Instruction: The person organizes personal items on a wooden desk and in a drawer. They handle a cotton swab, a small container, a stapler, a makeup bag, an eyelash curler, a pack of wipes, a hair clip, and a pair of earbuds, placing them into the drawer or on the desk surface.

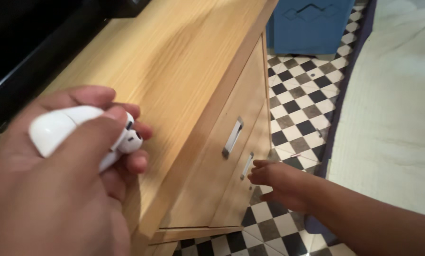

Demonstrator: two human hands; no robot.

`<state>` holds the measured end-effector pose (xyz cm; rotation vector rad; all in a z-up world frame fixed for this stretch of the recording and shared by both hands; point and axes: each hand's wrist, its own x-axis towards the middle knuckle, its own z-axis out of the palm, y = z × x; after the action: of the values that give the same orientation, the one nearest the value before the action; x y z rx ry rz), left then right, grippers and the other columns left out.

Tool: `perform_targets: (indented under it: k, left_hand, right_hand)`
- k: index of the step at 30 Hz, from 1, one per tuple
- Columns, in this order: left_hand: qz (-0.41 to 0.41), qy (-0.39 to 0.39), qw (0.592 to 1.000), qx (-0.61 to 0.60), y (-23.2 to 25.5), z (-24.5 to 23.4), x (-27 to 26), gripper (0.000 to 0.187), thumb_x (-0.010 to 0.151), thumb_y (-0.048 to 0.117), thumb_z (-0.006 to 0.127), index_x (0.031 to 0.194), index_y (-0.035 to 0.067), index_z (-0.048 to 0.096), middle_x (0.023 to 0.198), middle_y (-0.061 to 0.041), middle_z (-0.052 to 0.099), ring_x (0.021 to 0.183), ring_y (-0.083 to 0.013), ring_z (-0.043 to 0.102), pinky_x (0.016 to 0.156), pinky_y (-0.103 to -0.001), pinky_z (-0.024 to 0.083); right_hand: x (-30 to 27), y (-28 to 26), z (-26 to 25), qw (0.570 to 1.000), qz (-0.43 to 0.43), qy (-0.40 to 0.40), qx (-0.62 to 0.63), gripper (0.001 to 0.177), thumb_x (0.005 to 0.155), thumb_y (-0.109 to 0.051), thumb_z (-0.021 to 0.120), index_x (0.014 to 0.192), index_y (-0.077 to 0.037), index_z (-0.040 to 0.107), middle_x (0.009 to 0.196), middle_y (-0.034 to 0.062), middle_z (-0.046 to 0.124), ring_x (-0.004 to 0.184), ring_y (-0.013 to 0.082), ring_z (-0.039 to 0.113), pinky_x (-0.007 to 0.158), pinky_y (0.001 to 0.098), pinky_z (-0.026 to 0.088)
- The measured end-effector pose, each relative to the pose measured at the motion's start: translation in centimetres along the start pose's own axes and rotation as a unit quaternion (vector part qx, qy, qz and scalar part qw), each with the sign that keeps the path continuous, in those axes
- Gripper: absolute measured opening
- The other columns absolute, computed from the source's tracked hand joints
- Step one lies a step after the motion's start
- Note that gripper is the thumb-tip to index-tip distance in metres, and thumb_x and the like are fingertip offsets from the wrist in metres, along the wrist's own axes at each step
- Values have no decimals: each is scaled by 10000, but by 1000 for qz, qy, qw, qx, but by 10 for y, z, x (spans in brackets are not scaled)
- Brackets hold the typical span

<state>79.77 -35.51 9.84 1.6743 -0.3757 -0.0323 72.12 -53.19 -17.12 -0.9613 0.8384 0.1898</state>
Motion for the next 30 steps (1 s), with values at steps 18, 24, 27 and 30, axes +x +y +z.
perform_targets:
  k: [18,24,27,30]
  left_hand:
    - [64,-86,992,-64,-13,-10,-3,228,884,66,555,1112,57,547,972,-92,644,840,-137,694,608,-245,551]
    - [56,-111,992,18,-23,-16,-7,174,878,106,585,1050,82,580,929,-61,643,811,-108,696,613,-230,552]
    - [52,-97,993,39,-49,-19,-19,173,871,98,590,1043,79,587,913,-61,645,794,-111,693,606,-235,552]
    - [64,-92,992,51,-66,-16,-29,172,864,91,595,1035,75,594,896,-62,647,778,-113,690,600,-241,552]
  right_hand:
    - [39,48,30,997,-11,-36,68,789,932,-181,613,1600,-130,195,1684,33,255,1563,209,264,1205,557,331]
    - [54,56,15,992,-79,-97,16,728,877,-181,626,1549,1,413,1701,-28,198,1544,243,210,1203,539,346]
    - [77,63,11,997,-40,-41,51,818,837,-199,624,1578,-154,282,1639,78,385,1524,253,344,1173,555,329]
    - [83,67,14,996,-55,-52,38,640,819,-245,603,1436,-127,477,1499,82,512,1435,210,430,1103,581,340]
